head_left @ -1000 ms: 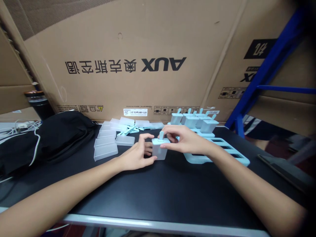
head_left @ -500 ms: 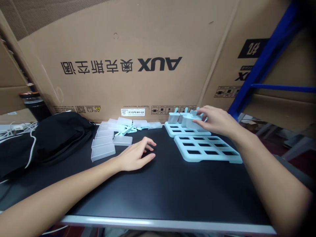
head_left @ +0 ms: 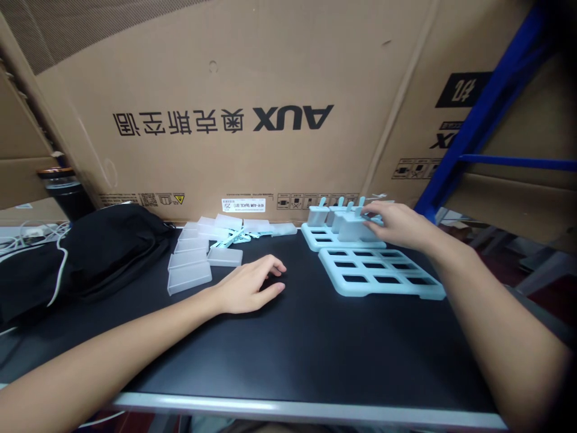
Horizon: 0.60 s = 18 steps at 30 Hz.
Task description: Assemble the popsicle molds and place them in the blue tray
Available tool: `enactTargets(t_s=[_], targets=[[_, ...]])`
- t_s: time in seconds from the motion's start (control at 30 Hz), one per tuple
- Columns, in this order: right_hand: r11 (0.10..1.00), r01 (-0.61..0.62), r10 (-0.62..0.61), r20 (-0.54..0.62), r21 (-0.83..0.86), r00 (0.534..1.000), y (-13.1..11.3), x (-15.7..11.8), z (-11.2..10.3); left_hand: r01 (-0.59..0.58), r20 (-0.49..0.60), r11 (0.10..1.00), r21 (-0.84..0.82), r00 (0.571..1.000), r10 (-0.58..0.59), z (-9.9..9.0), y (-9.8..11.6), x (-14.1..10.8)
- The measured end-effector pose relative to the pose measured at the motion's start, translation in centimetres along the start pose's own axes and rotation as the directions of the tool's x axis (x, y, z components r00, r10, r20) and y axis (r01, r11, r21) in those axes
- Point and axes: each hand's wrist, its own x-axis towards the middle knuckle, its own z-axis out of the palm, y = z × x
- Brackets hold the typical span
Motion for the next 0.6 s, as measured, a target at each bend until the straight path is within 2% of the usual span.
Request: enactTargets(t_s=[0.1, 0.33, 0.6], targets=[[0.999, -0.023, 0.023, -0.011, -0.045, 1.0, -0.5, 0.0, -0.2, -0.014, -0.006, 1.0, 0.016, 1.0, 0.014, 0.0, 0.0, 0.0], [0.98, -0.197, 0.198, -0.06, 0.029, 0.978, -2.1, -0.6, -1.4, -0.027, 0.0, 0.998, 0.058, 1.0, 0.027, -0.1, 0.2, 0.0], [0.99, -0.138, 0.138, 0.011, -0.04, 0.99, -2.3, -0.3, -1.3, -0.044, 0.028, 0.992, 0.116, 0.999, 0.041, -0.2, 0.3, 0.0]])
